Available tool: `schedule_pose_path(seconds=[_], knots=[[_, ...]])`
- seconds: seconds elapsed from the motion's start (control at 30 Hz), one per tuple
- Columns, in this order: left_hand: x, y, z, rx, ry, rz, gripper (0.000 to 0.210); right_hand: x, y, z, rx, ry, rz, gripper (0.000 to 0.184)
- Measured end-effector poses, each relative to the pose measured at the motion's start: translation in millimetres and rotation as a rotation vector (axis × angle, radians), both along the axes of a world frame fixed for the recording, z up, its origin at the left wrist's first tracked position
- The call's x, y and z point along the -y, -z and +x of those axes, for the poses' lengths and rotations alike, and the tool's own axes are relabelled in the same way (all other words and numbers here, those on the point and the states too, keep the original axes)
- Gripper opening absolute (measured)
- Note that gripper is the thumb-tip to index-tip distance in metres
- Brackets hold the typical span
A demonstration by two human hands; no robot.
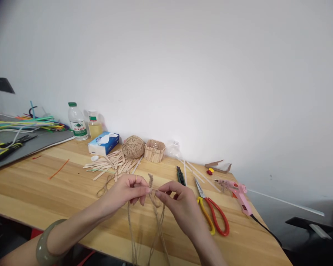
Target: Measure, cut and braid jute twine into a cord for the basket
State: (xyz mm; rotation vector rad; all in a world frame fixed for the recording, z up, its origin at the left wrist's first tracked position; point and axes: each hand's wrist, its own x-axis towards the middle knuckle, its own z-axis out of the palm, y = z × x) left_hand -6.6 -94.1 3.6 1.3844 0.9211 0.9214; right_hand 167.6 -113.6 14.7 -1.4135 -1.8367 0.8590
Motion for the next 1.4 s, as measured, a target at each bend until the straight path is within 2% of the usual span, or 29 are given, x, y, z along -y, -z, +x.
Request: schedule_pose_path(seconds=[0.07,0.23,0.27,0.33,0.5,0.6,0.7,0.8,0.93,1.0,1.17,1.4], knots=[[-4.3,1.8,1.6,-0.007,0.0,0.0,0.018,-0.3,3.7,-1.2,0.118,0.065,0.166,0.018],[-21.6,14.9,12.9,0.043,-0.102,0.011,0.02,-1.2,24.6,-14.6,0.572,0.213,0.817,0.021],[-26.2,18.3,15.7,0.062,-0.126,0.008,0.019,-2.1,28.5,-17.8,0.673,0.246,0.897,0.02],[-36.3,24.5,20.2,0.092,-0.177,0.009,0.019,-4.0,33.8,-23.4,0.83,0.277,0.957,0.016],[-58.0,31.8,24.0,0.218,-0.284,0.055,0.019,-6.1,38.7,-33.5,0.962,0.231,0.929,0.016],[-66.3,33.1,24.4,0.285,-0.273,0.043,0.019,-9.0,46.6,-40.6,0.967,0.175,0.919,0.019],[-75.4,36.3,24.6,0.327,-0.217,-0.008,0.019,-19.4,55.9,-44.0,0.765,0.06,0.76,0.02],[-85.0,40.6,22.2,0.331,-0.174,-0.051,0.02,-38.1,56.5,-35.0,0.526,-0.044,0.581,0.016],[-89.8,43.8,14.5,0.272,-0.107,-0.043,0.018,-66.1,42.7,-11.7,0.289,0.09,0.474,0.028],[-87.9,43.9,11.1,0.234,-0.074,-0.029,0.016,-75.9,36.6,-6.3,0.156,0.11,0.389,0.034],[-81.1,43.3,7.5,0.144,-0.004,0.011,0.019,-77.9,40.3,-17.1,-0.062,-0.118,0.152,0.035],[-74.3,44.9,10.5,0.084,0.063,-0.022,0.026,-77.0,50.3,-21.6,-0.267,-0.131,0.052,0.04]])
